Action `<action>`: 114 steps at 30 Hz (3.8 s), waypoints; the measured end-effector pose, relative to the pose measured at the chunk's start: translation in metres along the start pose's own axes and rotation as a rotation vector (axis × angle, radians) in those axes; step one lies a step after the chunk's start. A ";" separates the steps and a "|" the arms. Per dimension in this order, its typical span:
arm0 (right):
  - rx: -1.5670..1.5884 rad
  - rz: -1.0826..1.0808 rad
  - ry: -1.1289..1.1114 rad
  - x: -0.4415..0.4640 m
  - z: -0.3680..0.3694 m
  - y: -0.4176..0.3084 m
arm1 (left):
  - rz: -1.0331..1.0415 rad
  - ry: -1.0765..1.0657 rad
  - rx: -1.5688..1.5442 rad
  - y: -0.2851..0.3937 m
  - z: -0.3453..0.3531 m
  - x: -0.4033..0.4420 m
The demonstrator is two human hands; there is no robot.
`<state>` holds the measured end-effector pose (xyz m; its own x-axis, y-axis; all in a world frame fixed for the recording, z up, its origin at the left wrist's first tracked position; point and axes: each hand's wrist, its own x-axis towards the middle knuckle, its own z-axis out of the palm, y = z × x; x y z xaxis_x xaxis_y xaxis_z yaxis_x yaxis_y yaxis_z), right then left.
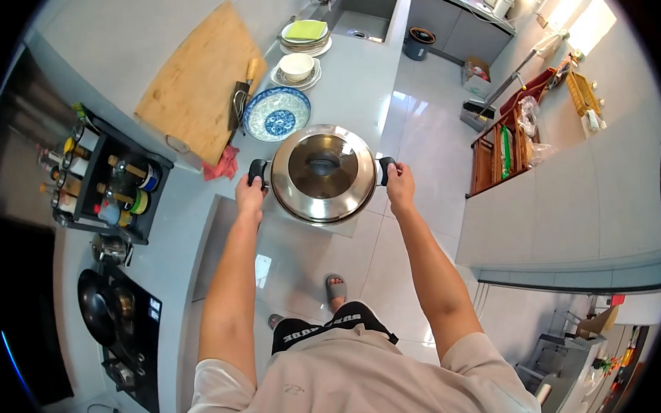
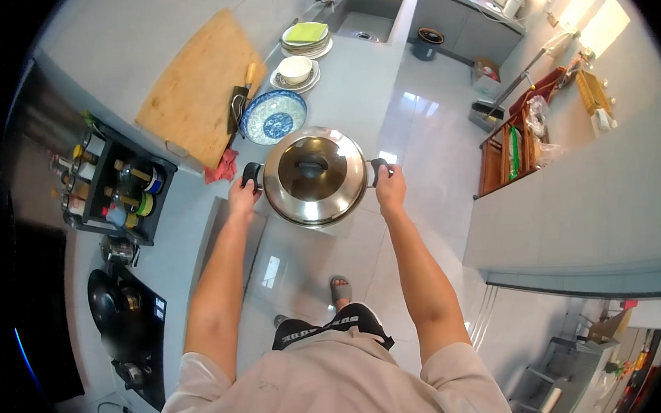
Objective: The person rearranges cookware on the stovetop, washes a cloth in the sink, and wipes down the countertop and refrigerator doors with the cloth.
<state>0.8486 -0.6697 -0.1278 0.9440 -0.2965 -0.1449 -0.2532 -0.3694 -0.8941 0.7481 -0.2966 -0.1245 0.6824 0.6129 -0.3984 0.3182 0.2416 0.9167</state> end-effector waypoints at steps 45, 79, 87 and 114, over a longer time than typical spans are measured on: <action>0.256 -0.300 -1.515 -0.845 0.294 -0.261 | 0.439 1.088 -0.692 -0.053 -0.824 -0.623; -0.111 -0.193 -1.389 -1.145 0.614 -0.227 | 0.144 1.110 -0.750 -0.170 -1.226 -0.492; -0.074 -0.219 -1.347 -1.143 0.609 -0.217 | 0.169 1.115 -0.690 -0.169 -1.211 -0.496; 0.801 -1.908 -0.417 -1.119 0.356 -0.458 | 0.869 0.476 -0.650 0.204 -0.978 -0.455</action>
<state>-0.0162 0.1448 0.2924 -0.1288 0.1082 0.9857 0.8660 0.4966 0.0587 -0.1409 0.2102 0.2734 0.1473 0.9454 0.2907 -0.6193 -0.1411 0.7724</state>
